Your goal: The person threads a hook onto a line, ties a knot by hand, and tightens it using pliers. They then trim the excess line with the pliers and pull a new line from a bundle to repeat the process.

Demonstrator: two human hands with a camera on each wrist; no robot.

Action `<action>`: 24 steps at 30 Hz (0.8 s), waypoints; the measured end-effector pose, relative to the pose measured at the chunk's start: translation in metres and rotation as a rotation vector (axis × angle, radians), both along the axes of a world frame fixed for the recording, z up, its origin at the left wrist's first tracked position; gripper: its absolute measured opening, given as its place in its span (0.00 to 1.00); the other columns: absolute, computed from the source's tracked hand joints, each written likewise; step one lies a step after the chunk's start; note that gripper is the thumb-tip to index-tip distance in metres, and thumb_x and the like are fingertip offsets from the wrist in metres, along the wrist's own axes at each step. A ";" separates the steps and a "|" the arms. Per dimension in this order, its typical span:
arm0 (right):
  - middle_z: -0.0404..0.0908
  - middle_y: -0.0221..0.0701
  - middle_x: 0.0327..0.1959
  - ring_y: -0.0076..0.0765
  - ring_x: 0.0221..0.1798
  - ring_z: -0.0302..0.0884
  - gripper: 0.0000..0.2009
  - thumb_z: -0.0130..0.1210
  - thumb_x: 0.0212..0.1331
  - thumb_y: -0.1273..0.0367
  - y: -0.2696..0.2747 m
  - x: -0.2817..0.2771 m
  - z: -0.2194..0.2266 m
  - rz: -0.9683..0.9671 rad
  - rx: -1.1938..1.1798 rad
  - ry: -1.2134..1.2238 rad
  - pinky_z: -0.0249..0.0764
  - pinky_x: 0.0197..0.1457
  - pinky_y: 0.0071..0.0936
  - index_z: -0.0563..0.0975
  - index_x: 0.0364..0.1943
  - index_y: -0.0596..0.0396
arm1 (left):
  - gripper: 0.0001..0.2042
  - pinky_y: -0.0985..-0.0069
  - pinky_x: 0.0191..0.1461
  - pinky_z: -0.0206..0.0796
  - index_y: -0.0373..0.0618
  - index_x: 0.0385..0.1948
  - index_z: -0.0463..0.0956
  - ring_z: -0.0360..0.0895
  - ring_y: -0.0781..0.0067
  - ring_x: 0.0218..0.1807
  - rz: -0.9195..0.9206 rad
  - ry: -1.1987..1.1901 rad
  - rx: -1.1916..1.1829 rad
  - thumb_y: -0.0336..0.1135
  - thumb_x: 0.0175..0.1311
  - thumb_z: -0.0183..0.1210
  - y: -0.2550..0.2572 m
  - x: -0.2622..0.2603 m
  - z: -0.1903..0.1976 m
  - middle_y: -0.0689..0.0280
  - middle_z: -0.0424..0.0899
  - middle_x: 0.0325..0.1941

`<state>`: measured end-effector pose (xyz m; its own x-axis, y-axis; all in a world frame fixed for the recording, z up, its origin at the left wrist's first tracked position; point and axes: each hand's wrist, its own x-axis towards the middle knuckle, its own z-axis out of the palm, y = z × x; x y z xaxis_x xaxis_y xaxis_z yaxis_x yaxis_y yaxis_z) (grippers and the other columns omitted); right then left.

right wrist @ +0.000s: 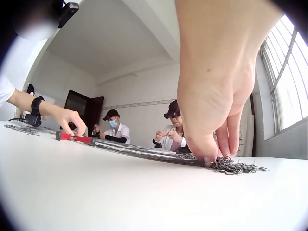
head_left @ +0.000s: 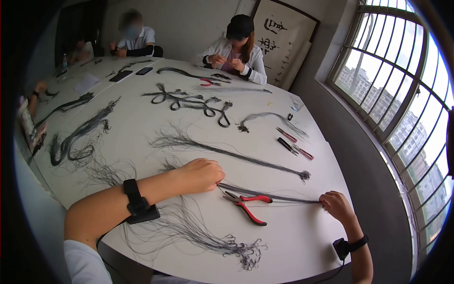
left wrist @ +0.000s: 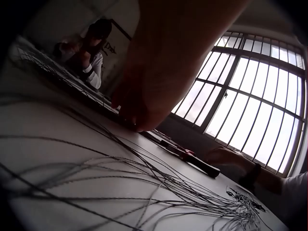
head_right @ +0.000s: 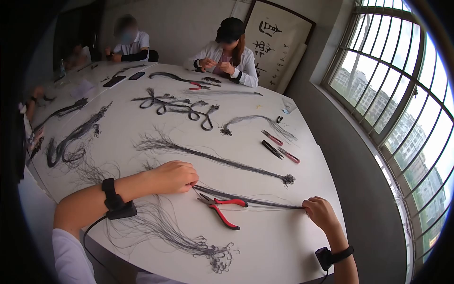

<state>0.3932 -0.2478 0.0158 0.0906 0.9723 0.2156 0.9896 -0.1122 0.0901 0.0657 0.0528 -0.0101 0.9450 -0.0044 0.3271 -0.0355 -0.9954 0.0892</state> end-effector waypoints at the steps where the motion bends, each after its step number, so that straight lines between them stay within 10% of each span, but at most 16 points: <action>1: 0.77 0.32 0.22 0.39 0.31 0.75 0.02 0.55 0.46 0.77 0.001 0.000 -0.001 -0.003 0.005 0.003 0.72 0.37 0.34 0.76 0.24 0.57 | 0.02 0.69 0.38 0.67 0.43 0.21 0.74 0.75 0.64 0.33 0.011 -0.022 -0.034 0.29 0.46 0.55 0.002 -0.002 0.000 0.64 0.76 0.23; 24: 0.80 0.33 0.30 0.40 0.39 0.77 0.06 0.56 0.52 0.70 0.001 -0.011 0.015 -0.053 0.093 -0.107 0.74 0.38 0.32 0.76 0.34 0.53 | 0.21 0.69 0.51 0.66 0.46 0.47 0.73 0.74 0.60 0.48 0.063 0.158 -0.190 0.36 0.46 0.61 -0.010 -0.005 0.033 0.61 0.74 0.47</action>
